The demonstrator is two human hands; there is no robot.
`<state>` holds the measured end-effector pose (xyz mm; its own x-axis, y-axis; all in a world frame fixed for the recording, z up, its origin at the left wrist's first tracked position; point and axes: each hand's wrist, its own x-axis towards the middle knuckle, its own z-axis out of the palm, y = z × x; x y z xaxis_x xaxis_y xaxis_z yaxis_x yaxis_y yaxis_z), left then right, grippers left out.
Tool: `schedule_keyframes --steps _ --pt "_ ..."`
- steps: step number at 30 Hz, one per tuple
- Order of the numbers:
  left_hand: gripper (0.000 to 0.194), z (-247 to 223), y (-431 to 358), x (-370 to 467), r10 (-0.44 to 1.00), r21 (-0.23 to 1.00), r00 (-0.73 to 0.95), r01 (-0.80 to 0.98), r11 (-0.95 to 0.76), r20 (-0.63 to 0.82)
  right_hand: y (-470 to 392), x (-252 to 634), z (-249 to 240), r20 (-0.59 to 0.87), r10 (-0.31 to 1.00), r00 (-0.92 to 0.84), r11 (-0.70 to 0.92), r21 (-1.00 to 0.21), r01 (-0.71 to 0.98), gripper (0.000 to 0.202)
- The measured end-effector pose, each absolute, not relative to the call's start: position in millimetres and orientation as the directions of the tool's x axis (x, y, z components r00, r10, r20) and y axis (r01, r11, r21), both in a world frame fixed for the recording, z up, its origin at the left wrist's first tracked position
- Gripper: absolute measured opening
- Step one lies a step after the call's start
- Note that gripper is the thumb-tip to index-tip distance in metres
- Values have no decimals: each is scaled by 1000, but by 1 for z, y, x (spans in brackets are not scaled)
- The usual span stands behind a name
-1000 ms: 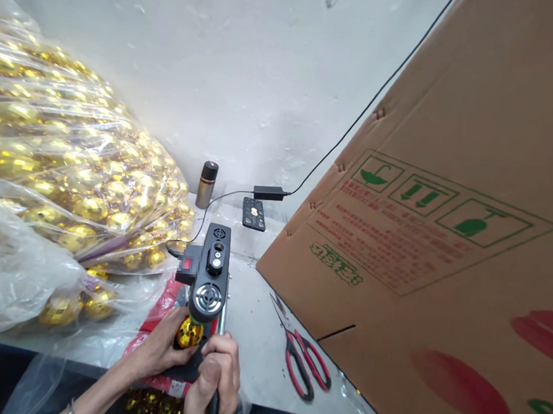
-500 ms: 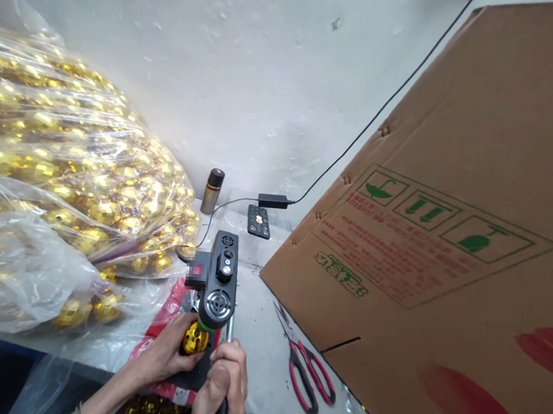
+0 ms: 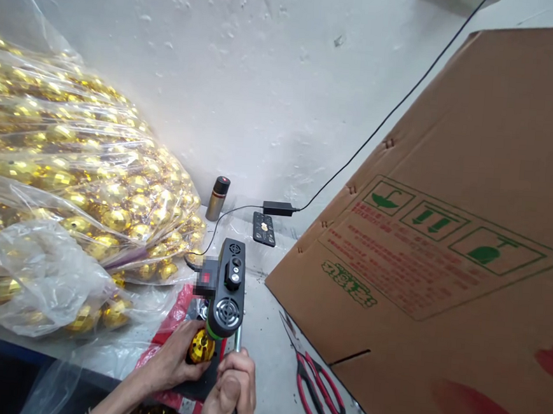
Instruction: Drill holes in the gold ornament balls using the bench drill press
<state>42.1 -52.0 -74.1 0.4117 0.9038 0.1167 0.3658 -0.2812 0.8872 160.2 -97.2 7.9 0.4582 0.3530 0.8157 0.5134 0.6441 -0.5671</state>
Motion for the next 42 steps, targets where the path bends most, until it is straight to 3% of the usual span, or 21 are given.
schedule_keyframes --steps 8,12,15,18,23,26,28,31,36,42 --pt "60 -82 -53 42 903 878 403 367 -309 150 -95 170 -21 900 351 258 642 -432 634 40" --pt "60 -84 -50 44 907 867 383 377 -326 175 -99 182 -13 918 372 139 670 -369 645 36" --pt "61 -81 -51 43 906 858 381 389 -337 183 -108 188 22 872 468 147 625 -444 642 36" --pt "62 -83 -64 36 877 841 422 368 -398 230 -111 187 65 751 609 257 502 -615 608 36" --pt "74 -98 -89 9 755 633 437 418 -652 489 -105 176 85 744 583 327 545 -656 522 42" --pt "40 -87 -74 -14 791 528 254 628 -572 556 -107 172 69 751 566 340 569 -654 498 40" --pt "34 -66 -50 -28 849 468 132 786 -404 512 -108 170 60 730 574 371 552 -680 483 40" --pt "37 -30 -10 -41 970 374 12 921 -106 244 -110 168 57 735 564 377 564 -676 475 42" --pt "42 -6 31 -33 992 419 22 905 -72 122 -110 166 65 762 535 366 585 -646 490 42" --pt "34 -3 46 -24 999 644 -2 764 -32 52 -112 166 67 765 551 334 579 -639 507 39"
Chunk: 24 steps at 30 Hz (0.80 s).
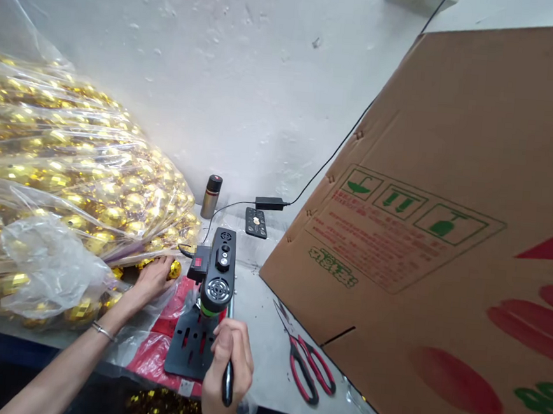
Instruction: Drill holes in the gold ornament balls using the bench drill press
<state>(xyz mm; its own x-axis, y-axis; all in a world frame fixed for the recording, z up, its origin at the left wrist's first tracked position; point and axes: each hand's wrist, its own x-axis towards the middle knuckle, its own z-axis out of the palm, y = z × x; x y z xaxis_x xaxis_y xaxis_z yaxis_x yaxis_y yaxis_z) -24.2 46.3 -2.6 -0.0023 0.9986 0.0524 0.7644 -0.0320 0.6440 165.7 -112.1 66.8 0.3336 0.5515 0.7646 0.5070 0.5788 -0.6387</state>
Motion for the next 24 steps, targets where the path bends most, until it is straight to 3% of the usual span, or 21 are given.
schedule_keyframes --steps 5,8,10,12,14,17,21,24 --pt "45 -1 23 -28 997 878 -77 476 41 -5 -112 165 67 744 569 351 569 -664 485 40" --pt "59 -8 -6 -19 994 984 -48 141 105 -99 -111 162 72 721 572 392 555 -692 462 42" --pt "69 -16 -24 -9 978 965 7 -161 209 -210 -110 161 76 710 572 410 547 -703 454 42" --pt "77 -27 -37 1 954 901 54 -318 295 -294 -110 161 81 700 581 415 537 -713 452 42" --pt "82 -38 -46 10 952 911 52 -280 304 -302 -110 162 84 697 589 410 530 -715 455 42" --pt "83 -55 -54 20 981 968 17 -160 194 -194 -111 164 86 705 595 385 526 -704 476 41" --pt "66 -72 -63 25 1000 997 11 76 -16 16 -111 165 82 723 587 366 554 -687 469 40" --pt "59 -80 -68 24 987 948 62 276 -159 148 -112 165 79 734 582 351 579 -677 454 39"
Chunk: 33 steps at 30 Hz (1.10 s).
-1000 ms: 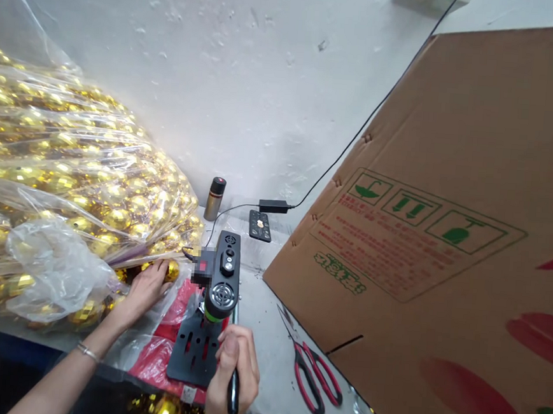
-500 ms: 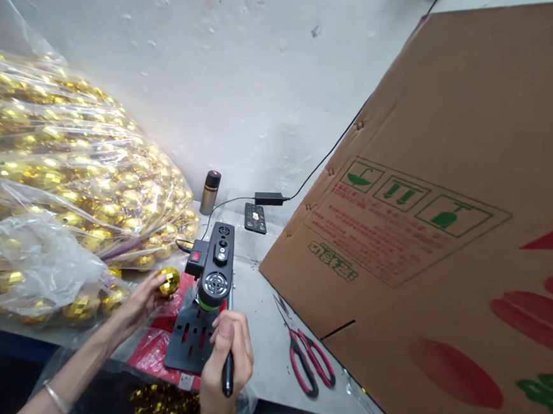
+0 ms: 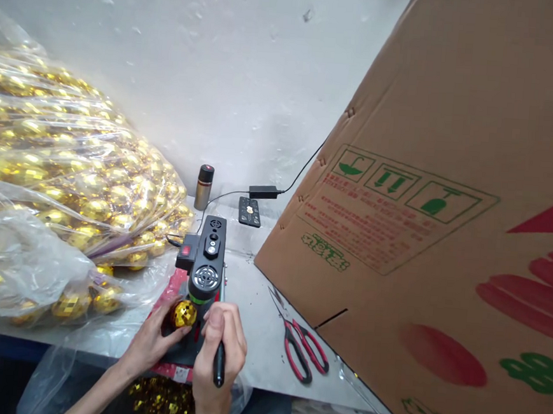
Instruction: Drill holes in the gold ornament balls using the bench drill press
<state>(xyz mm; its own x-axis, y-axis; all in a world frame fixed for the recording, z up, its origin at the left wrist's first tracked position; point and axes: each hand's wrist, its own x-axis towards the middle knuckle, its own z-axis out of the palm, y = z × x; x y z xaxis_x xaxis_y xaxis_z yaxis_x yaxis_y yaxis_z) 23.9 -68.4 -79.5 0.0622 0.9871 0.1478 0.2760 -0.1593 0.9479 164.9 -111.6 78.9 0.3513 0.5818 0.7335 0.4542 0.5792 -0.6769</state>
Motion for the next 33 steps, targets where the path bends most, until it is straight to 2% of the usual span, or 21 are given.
schedule_keyframes --steps 3,7,11,19,23,27,33 --pt "54 -82 -71 21 961 878 131 390 -278 246 -113 166 76 722 597 349 566 -687 456 38" --pt "51 -80 -77 16 903 790 241 438 -429 356 -114 166 73 718 606 342 556 -690 463 38" --pt "54 -75 -80 15 869 750 326 445 -489 373 -114 166 72 723 600 341 569 -686 454 38" --pt "55 -70 -57 25 902 746 305 511 -426 306 -116 167 75 721 607 335 553 -685 474 37" --pt "60 -77 -54 26 897 775 339 470 -421 282 -117 169 74 731 602 321 555 -673 489 39" --pt "59 -78 -55 24 903 798 345 452 -398 255 -118 173 61 729 618 293 553 -669 497 36" --pt "58 -76 -55 24 908 819 349 435 -374 230 -116 169 33 762 545 349 563 -641 521 40"
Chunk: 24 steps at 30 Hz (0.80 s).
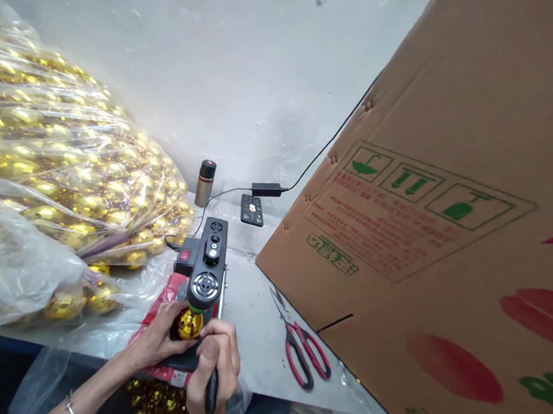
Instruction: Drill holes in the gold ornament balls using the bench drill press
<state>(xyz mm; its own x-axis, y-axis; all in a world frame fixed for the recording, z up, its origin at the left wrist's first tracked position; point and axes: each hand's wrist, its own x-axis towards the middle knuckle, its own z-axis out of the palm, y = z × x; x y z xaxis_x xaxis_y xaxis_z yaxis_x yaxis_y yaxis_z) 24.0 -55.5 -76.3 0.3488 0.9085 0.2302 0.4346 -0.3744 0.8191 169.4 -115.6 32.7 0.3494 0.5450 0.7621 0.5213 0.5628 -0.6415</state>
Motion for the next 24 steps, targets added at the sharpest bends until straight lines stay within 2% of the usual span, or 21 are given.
schedule_keyframes --steps 9,24 --pt "61 -76 -57 25 914 830 351 434 -350 202 -116 169 7 708 596 379 565 -705 428 38" --pt "61 -82 -57 31 920 832 325 429 -351 220 -109 167 4 776 501 383 620 -631 467 35"
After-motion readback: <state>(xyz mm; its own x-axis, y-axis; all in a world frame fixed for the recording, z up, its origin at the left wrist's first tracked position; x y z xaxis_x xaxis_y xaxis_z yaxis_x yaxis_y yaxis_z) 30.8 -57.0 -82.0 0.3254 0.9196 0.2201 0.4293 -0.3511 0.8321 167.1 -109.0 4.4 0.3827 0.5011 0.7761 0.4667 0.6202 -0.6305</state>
